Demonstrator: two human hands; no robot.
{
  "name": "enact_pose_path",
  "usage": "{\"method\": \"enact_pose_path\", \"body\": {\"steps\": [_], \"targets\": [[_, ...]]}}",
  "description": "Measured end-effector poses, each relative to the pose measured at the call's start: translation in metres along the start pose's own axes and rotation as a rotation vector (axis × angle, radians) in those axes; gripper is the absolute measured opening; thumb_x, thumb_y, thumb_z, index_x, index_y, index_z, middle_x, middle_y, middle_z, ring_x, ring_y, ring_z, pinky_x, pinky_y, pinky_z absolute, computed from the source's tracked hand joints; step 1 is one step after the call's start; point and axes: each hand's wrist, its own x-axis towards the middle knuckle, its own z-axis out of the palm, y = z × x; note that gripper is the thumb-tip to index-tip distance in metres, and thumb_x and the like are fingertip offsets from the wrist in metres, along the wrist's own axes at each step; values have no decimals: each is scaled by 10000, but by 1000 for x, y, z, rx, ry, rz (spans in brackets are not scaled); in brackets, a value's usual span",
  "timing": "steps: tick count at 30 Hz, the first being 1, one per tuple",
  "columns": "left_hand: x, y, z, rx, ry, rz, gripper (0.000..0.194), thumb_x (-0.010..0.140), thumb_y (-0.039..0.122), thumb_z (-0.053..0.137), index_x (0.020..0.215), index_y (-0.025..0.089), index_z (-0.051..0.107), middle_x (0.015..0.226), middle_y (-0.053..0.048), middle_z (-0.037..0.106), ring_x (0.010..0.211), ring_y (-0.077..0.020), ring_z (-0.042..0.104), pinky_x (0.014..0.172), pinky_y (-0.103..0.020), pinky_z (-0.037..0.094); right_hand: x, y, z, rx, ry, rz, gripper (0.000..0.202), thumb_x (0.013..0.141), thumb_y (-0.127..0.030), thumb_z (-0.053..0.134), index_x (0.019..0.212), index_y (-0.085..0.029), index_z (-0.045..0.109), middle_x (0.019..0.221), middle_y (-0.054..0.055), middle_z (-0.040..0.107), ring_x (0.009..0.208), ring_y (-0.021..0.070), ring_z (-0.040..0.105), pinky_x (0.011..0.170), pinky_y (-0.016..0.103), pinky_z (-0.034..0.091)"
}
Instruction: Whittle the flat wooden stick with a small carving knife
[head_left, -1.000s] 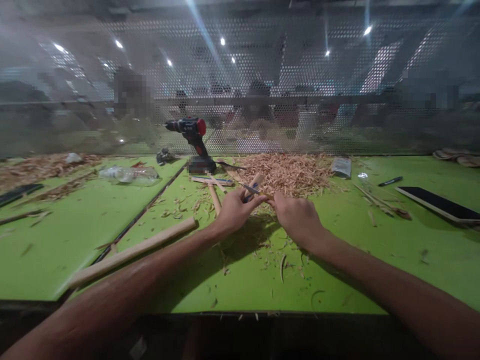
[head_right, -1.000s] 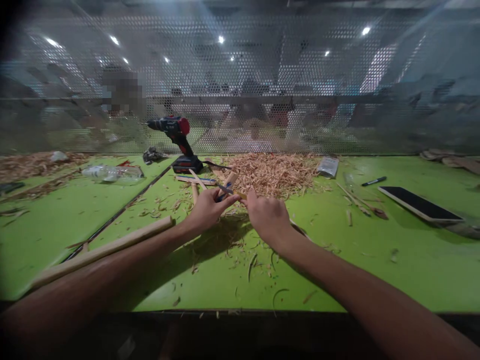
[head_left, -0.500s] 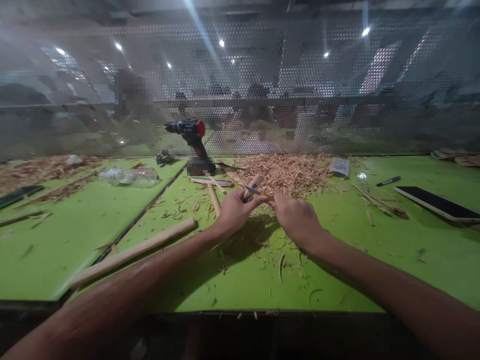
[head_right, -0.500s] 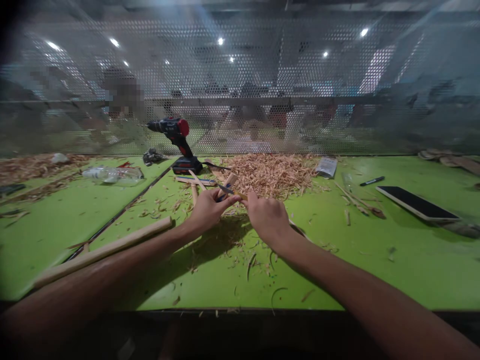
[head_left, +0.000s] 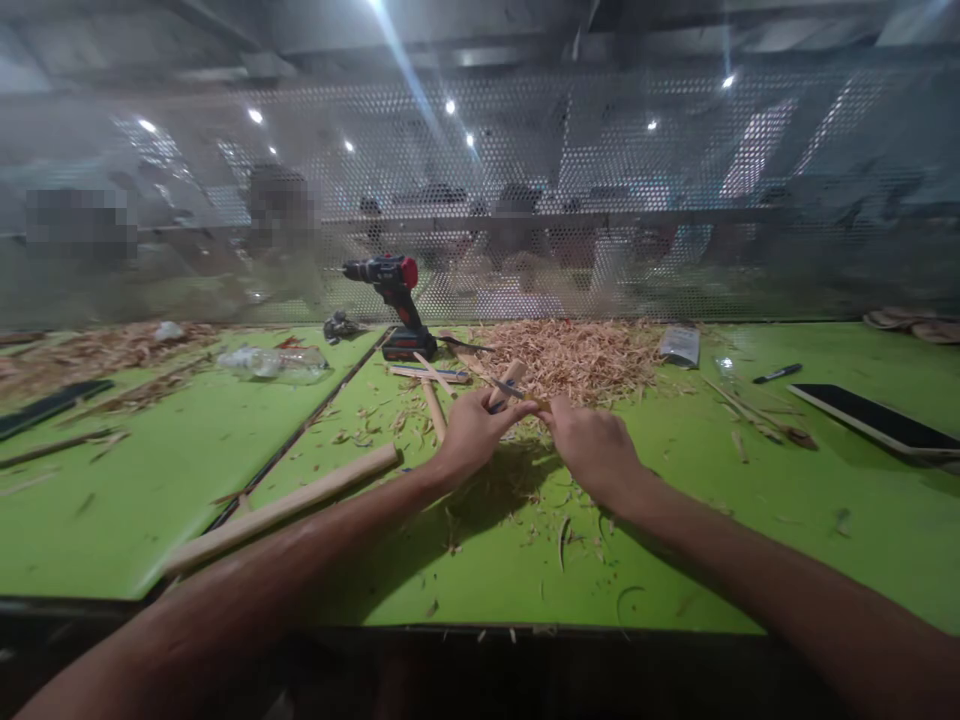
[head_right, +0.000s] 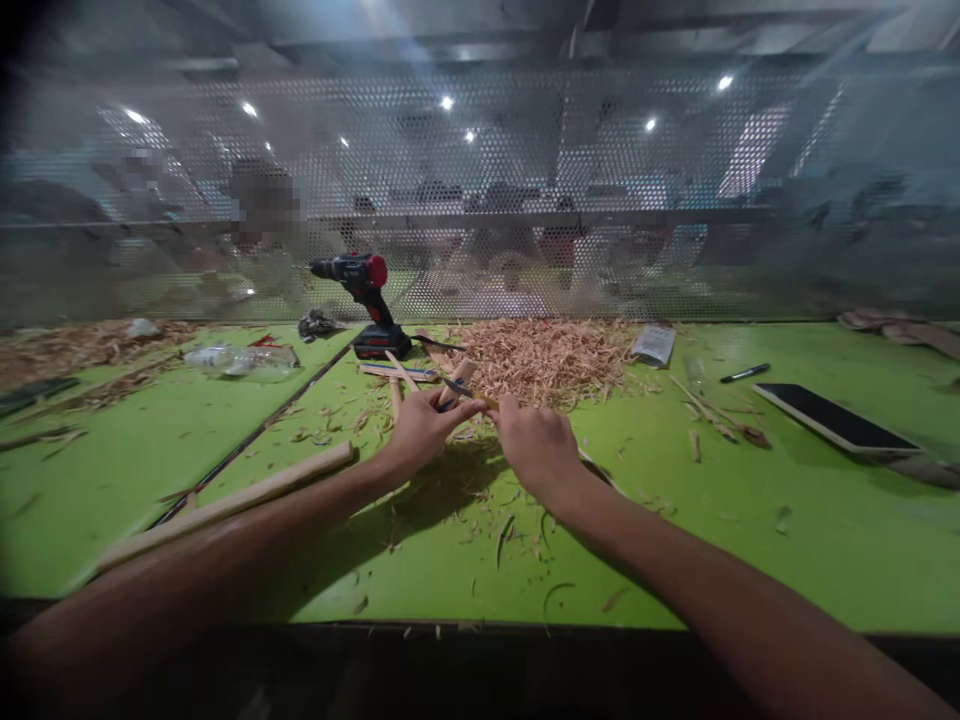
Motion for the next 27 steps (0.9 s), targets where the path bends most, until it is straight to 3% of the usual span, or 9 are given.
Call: {"method": "enact_pose_path", "body": {"steps": [7, 15, 27], "targets": [[4, 1, 2, 44, 49, -57, 678, 641, 811, 815, 610, 201, 521, 557, 65, 373, 528, -89, 277, 535, -283, 145, 2, -1, -1, 15, -62, 42, 403, 1159, -314, 301, 1179, -136, 662, 778, 85, 726, 666, 217, 687, 588, 294, 423], [9, 3, 6, 112, 112, -89, 753, 545, 896, 792, 579, 206, 492, 545, 67, 329, 547, -89, 249, 558, -298, 122, 6, 1, 3, 47, -62, 92, 416, 1149, -359, 330, 1186, -130, 676, 949, 206, 784, 886, 292, 762, 717, 322, 516], [13, 3, 8, 215, 160, -163, 761, 539, 897, 784, 542, 216, 444, 532, 55, 341, 562, -103, 275, 570, -302, 127, 10, 5, 6, 128, -59, 62, 447, 1142, -327, 303, 1213, -120, 693, 983, 242, 786, 877, 310, 780, 727, 343, 534]]}}
